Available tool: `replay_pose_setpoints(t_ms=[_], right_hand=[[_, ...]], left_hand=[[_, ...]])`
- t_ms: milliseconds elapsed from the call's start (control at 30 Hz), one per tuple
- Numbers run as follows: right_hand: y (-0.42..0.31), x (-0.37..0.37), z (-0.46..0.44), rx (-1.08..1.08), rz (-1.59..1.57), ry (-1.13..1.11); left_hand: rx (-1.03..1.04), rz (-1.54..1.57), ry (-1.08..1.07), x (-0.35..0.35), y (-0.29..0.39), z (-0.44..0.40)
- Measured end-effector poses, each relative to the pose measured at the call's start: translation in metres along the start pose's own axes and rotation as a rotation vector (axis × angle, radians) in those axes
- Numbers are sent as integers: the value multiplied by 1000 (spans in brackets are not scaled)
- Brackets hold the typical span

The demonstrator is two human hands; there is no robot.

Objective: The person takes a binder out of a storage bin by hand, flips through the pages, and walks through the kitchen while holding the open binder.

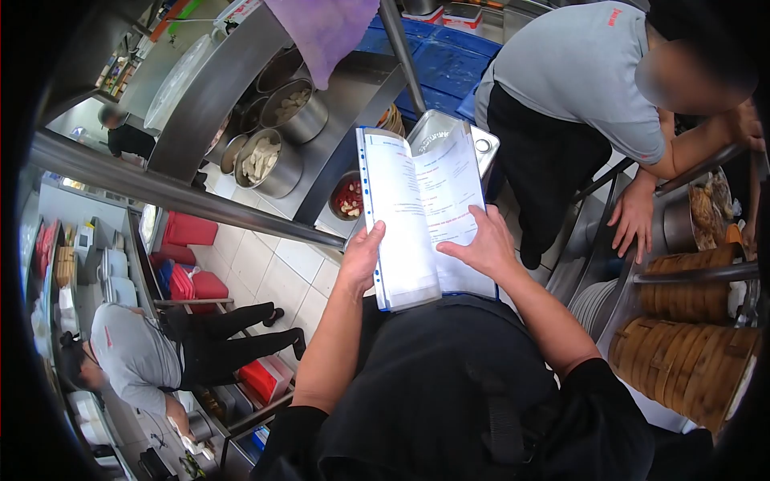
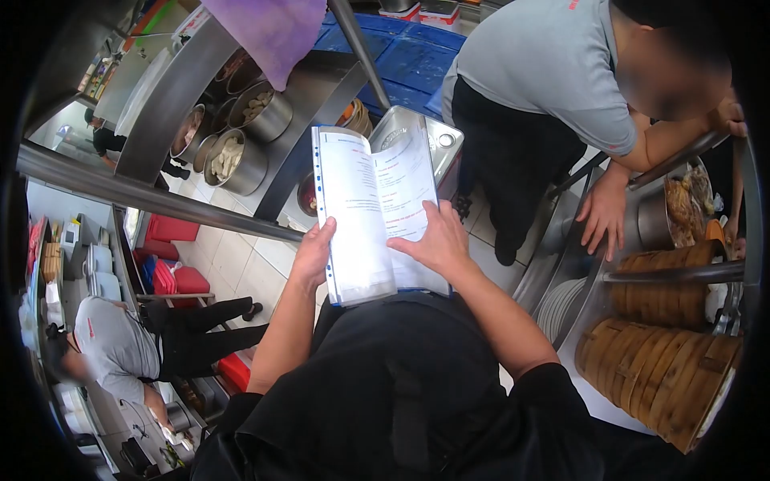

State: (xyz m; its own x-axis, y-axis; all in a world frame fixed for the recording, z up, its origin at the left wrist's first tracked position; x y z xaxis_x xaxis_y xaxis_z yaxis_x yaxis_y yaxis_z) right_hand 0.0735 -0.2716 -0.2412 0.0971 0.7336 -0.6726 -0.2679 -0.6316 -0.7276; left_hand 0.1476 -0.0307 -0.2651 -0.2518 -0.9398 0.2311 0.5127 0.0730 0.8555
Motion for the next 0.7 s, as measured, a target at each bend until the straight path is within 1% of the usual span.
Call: replay_pose_setpoints(t_ms=[133, 267, 367, 433, 533, 700], right_hand=[[10, 0, -1, 4, -28, 22], [28, 6, -4, -38, -112, 86], [38, 8, -11, -46, -162, 113], [38, 6, -13, -29, -173, 123], [23, 8, -9, -67, -132, 89], [-7, 13, -4, -65, 26, -24]], left_hand=[[19, -15, 52, -8, 6, 7], [6, -5, 73, -16, 6, 8], [24, 5, 50, -21, 3, 7], [-4, 2, 35, -19, 1, 6], [-47, 24, 5, -13, -4, 1], [-75, 86, -64, 9, -11, -6]])
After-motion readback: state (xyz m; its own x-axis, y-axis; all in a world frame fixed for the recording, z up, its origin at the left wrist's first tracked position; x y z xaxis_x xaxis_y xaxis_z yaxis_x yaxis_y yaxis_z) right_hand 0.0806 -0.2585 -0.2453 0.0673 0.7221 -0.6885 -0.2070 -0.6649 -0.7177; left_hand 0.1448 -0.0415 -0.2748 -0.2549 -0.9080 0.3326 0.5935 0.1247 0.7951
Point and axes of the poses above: each hand's wrist, its own z-axis away from the middle knuckle, its own x-axis out of the palm, y = z × x, the point moved 3 cm from there along -z, towards the middle knuckle, and after that the axes turned 6 degrees about -z, right-handed, at the moved point
